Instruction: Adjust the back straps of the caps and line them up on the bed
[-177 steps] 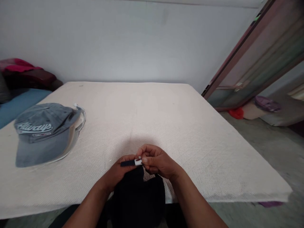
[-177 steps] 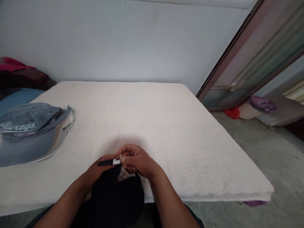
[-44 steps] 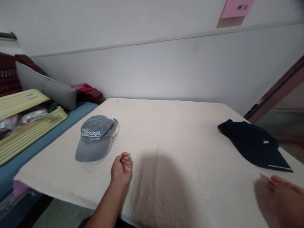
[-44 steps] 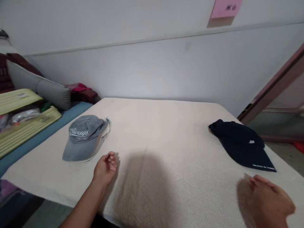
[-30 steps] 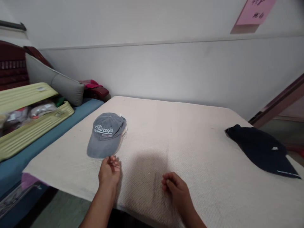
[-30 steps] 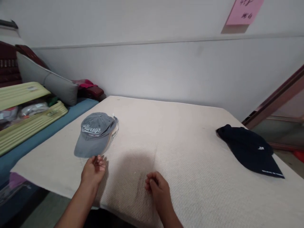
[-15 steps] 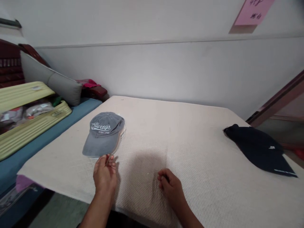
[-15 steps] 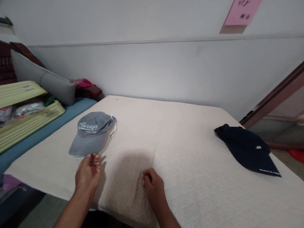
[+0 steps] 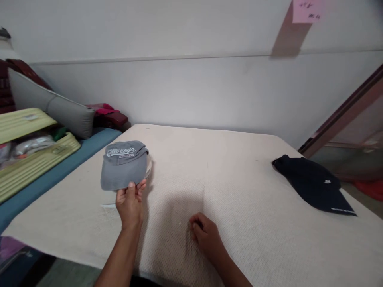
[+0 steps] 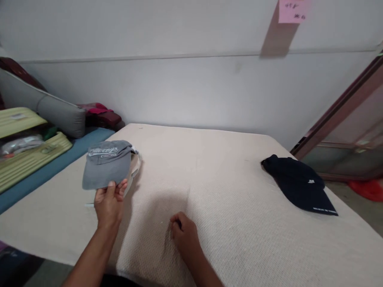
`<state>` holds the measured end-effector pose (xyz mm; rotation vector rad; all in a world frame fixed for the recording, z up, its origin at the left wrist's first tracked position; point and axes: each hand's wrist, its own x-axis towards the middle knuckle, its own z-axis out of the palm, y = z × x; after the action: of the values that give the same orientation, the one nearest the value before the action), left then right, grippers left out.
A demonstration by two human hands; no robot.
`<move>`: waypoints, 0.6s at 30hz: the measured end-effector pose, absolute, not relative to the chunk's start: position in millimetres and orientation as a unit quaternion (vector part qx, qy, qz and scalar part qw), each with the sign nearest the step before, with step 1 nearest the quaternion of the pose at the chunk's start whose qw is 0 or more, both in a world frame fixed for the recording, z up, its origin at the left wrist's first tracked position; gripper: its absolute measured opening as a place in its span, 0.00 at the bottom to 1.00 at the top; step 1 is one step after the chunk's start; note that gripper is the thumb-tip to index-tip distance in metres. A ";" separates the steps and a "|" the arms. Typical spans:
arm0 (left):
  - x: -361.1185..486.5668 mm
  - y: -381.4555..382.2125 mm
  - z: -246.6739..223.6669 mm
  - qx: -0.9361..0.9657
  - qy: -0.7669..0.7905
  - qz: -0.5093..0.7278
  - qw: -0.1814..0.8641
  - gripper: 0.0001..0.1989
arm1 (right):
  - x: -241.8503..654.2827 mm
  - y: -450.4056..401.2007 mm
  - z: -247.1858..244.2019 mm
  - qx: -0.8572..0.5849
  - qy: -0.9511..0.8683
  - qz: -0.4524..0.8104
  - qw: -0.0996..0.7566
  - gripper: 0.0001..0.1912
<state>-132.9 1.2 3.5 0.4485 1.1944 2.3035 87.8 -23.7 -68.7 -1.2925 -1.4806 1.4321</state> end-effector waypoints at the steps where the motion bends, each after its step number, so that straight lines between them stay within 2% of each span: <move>1: -123.9 0.8 4.1 0.194 0.435 0.842 0.252 0.08 | 86.8 -22.4 -69.8 -0.495 -0.557 0.567 0.352 0.05; 4: -91.2 -7.5 2.0 0.269 0.453 0.802 0.280 0.08 | 86.1 -17.3 -67.7 -0.472 -0.497 0.629 0.367 0.02; 7: -57.7 -22.3 -4.4 0.342 0.480 0.726 0.354 0.09 | 96.7 -7.0 -52.9 -0.411 -0.406 0.700 0.420 0.12; 10: -30.3 -36.6 -9.8 0.388 0.476 0.666 0.423 0.12 | 123.6 8.3 -29.3 -0.300 -0.292 0.749 0.513 0.25; 12: -15.0 -45.0 -12.7 0.397 0.481 0.633 0.460 0.12 | 146.3 17.2 -14.4 -0.238 -0.251 0.758 0.553 0.30; 14: -0.7 -54.0 -17.2 0.405 0.493 0.590 0.495 0.12 | 166.6 22.0 -4.5 -0.209 -0.230 0.760 0.571 0.29; 18: 21.6 -72.3 -32.7 0.442 0.489 0.484 0.576 0.10 | 191.7 18.4 -1.2 -0.243 -0.241 0.732 0.589 0.13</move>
<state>21.6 -72.3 -32.7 1.0341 1.1436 1.1322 191.7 18.4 -1.2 -0.5652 -0.5610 1.7051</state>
